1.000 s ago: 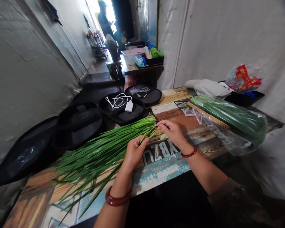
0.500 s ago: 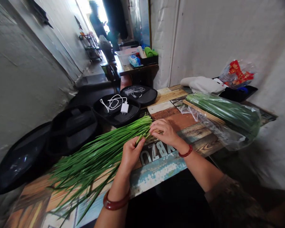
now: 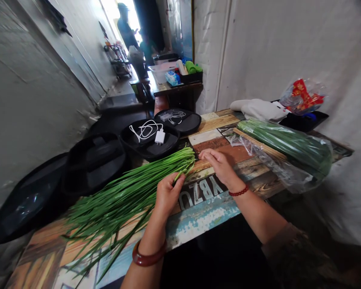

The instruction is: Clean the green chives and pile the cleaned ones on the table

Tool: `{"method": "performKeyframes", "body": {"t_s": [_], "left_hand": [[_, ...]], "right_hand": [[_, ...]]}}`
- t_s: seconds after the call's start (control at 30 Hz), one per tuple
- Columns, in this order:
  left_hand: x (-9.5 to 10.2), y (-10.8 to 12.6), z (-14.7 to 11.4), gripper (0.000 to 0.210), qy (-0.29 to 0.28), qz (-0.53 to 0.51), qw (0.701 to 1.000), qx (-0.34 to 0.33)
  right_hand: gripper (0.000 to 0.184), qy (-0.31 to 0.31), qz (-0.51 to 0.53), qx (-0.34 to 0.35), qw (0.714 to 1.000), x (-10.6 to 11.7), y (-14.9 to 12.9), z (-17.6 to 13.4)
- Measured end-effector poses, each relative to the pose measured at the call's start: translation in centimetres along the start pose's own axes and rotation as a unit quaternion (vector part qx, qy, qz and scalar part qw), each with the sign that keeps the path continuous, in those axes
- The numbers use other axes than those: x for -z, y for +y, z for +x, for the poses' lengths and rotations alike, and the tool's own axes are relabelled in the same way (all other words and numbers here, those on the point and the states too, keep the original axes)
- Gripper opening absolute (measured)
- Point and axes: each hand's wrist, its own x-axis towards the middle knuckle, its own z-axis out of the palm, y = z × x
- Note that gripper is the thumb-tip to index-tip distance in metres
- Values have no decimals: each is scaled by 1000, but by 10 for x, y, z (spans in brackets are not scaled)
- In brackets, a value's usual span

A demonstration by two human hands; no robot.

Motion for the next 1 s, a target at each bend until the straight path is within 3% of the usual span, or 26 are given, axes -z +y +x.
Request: {"method": "performKeyframes", "body": {"t_s": [0.1,0.2,0.27,0.5,0.6,0.8,0.93,1.0], "left_hand": [[0,0,0,29,3,29,999,-14],[0,-1,0,27,1,51,998,-22],[0,-3,-1,26,-3,64,998,-28],[-1,-10,-4,22,10,173,981,-91],[-1,-7,-5,23,14,246,963,-106],[-2,-3,-5,22,-57,323,940,-95],[0,-8,-3,21,31,250,965,-73],[2,-10,-2,22,78,195,976,-60]], "right_hand": [[22,24,-137,45,989,8,4,3],[7,46,-223,81,970,8,5,3],[12,32,-208,98,973,5,4,3],[15,-139,-162,120,970,-5,6,1],[16,-138,-156,113,971,-8,9,-1],[11,-169,-146,124,967,-15,5,-4],[17,-78,-158,96,980,-9,10,-1],[17,-69,-191,84,976,-3,14,1]]}}
